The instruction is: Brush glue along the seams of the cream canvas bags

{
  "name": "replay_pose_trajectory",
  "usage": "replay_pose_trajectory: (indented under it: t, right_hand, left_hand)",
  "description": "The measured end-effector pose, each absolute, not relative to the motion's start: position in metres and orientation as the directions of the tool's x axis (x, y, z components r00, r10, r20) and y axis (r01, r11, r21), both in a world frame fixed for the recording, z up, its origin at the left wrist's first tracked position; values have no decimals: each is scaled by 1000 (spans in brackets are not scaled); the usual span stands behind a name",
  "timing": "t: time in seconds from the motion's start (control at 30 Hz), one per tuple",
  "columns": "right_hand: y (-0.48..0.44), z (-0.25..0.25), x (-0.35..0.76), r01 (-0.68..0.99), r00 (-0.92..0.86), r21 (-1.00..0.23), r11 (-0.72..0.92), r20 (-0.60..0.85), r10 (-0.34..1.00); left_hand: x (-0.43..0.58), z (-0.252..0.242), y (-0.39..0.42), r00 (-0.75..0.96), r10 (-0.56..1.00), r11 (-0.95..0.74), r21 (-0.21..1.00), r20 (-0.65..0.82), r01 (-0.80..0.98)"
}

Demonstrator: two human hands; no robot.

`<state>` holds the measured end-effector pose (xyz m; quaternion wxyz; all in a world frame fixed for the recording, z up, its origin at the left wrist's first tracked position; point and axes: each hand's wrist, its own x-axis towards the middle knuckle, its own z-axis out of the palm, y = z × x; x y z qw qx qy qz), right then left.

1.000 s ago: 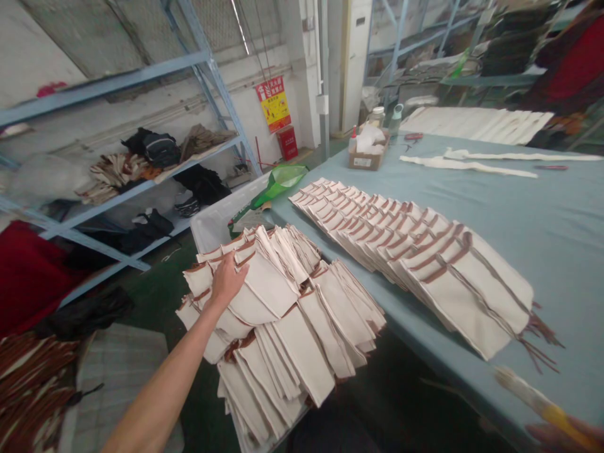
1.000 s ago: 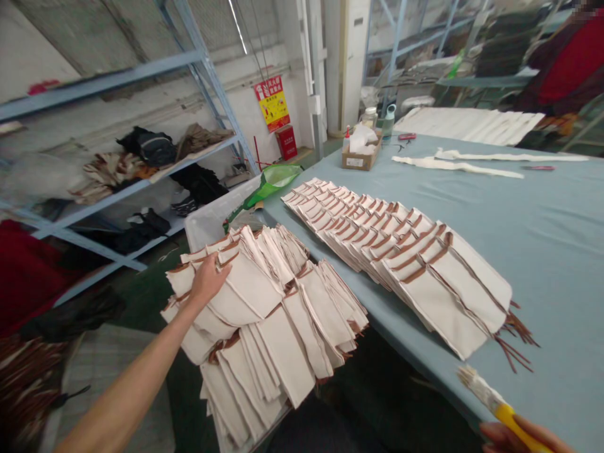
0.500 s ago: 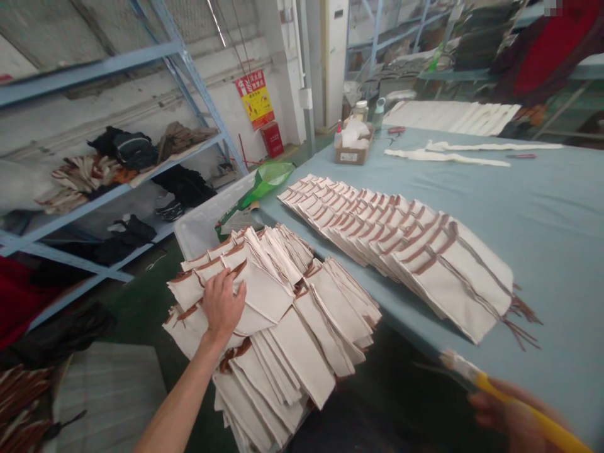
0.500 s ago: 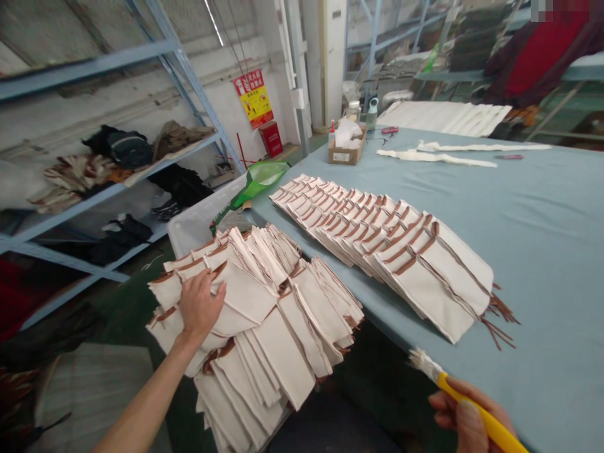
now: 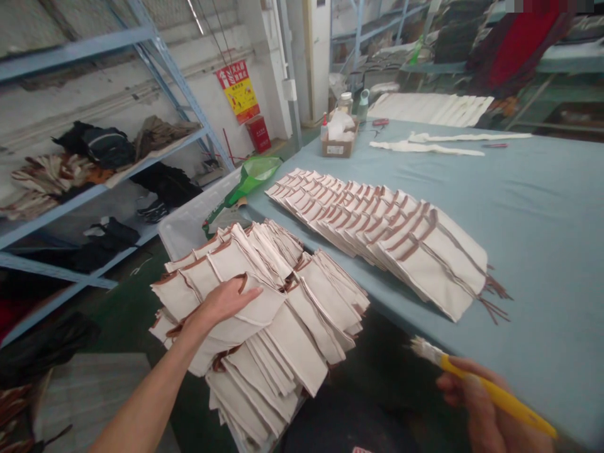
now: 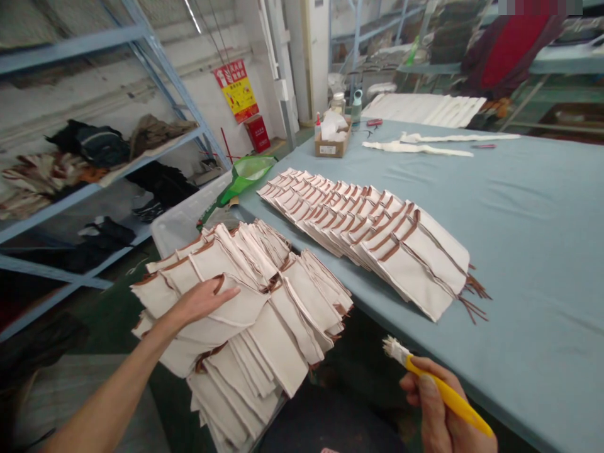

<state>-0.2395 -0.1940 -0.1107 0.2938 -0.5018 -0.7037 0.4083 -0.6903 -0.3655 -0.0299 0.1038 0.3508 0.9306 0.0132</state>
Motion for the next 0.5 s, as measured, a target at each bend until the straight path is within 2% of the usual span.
replay_pose_trajectory:
  t: [0.13,0.23,0.33,0.5]
  right_hand:
    - [-207,-114,-231,472,-278,-881,28,-118,953]
    - [-217,-110,-225,453,-233,-891,-36,-158,959]
    - [-224,-97,-223,450,-161,-891,-61,-148,976]
    - [-220,-78,-207,372,-142,-928,14,-42,989]
  left_hand:
    - [-685,-31,-355,-709,685,724,49,-167,688]
    - [-679,-33,-348,-645,735,673,104,-208,733]
    - [-667,-22,-342,-599,768,637,172,-226,752]
    - [-611,37,-336,-579,807,588,251,-115,769]
